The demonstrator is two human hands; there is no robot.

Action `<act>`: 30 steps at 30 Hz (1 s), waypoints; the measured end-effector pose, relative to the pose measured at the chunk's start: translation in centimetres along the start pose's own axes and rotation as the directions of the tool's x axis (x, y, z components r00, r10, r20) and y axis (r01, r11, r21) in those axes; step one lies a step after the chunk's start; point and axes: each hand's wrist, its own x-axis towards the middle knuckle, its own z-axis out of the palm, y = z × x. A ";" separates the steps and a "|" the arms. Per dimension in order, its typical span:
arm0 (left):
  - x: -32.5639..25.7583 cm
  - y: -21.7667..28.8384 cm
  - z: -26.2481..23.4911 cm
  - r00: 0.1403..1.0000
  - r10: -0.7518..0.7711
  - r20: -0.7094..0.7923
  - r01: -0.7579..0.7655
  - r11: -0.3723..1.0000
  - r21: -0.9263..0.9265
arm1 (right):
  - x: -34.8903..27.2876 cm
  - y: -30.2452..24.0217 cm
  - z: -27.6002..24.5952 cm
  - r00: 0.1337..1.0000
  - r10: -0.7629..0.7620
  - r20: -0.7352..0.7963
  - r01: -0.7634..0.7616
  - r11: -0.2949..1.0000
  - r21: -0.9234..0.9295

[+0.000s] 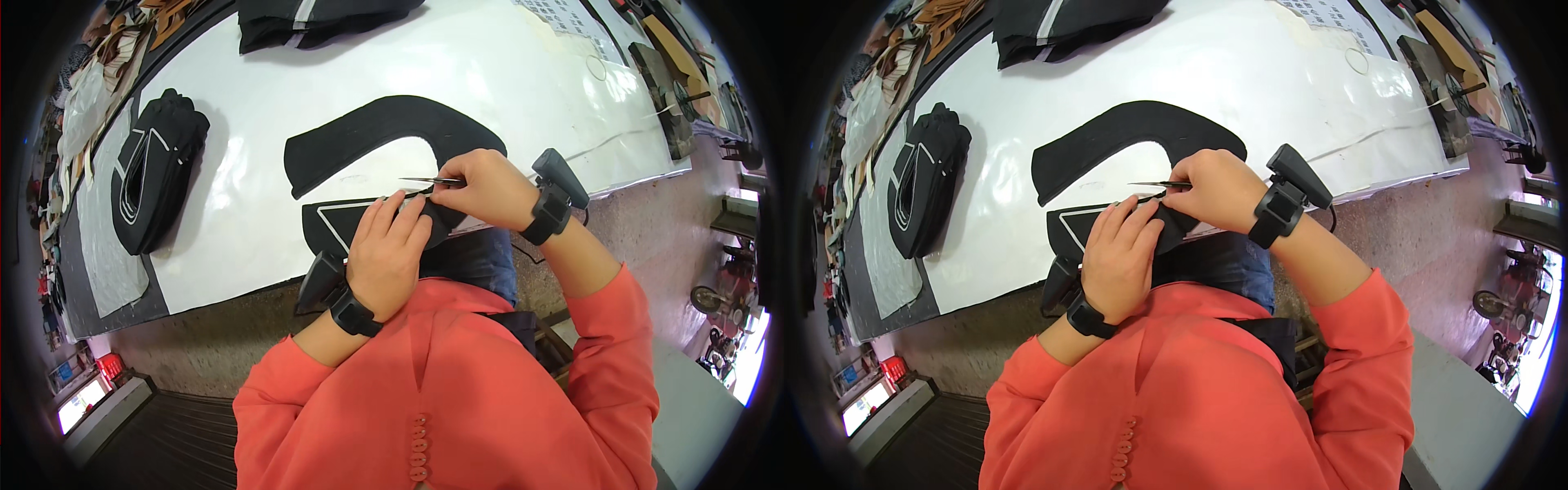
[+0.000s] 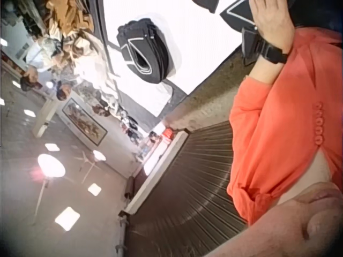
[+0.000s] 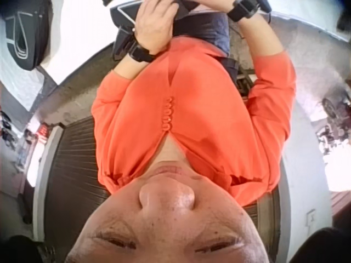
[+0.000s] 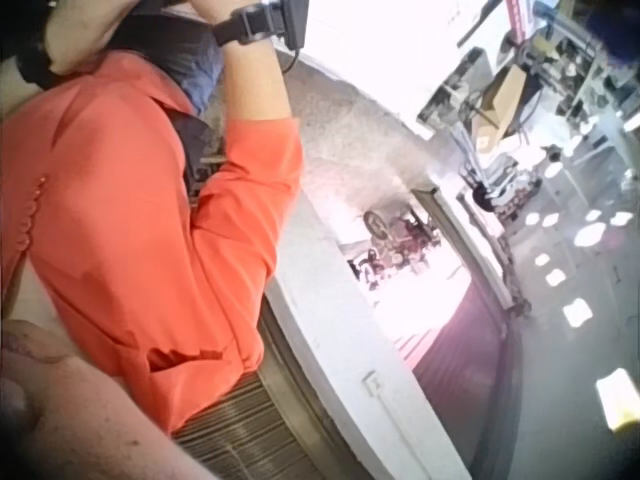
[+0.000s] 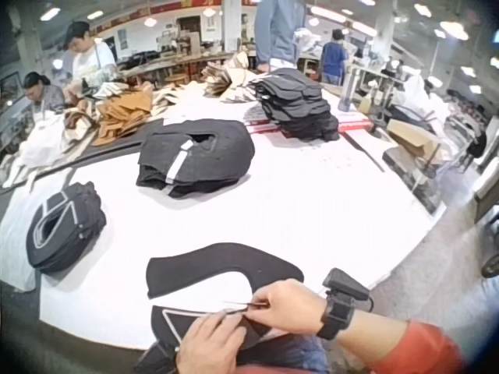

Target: Trim and clean excess material or threads from shoe upper components using snips.

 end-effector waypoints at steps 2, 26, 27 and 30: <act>0.3 -0.2 -0.1 1.000 0.008 0.007 -0.008 1.000 0.017 | 0.1 0.3 -0.4 0.999 0.037 -0.006 -0.037 0.999 0.010; 2.1 0.5 0.8 0.999 0.049 -0.014 -0.047 0.991 0.127 | 1.9 0.9 -1.3 1.000 0.005 0.008 -0.003 0.988 -0.154; 2.1 0.4 0.8 0.999 0.049 -0.014 -0.047 0.991 0.128 | 1.9 1.2 -1.5 0.999 -0.035 0.028 0.038 0.989 -0.140; 2.2 0.3 1.1 0.999 0.043 -0.009 -0.041 0.992 0.122 | 2.2 1.3 -1.8 0.996 -0.074 0.051 0.081 0.986 -0.147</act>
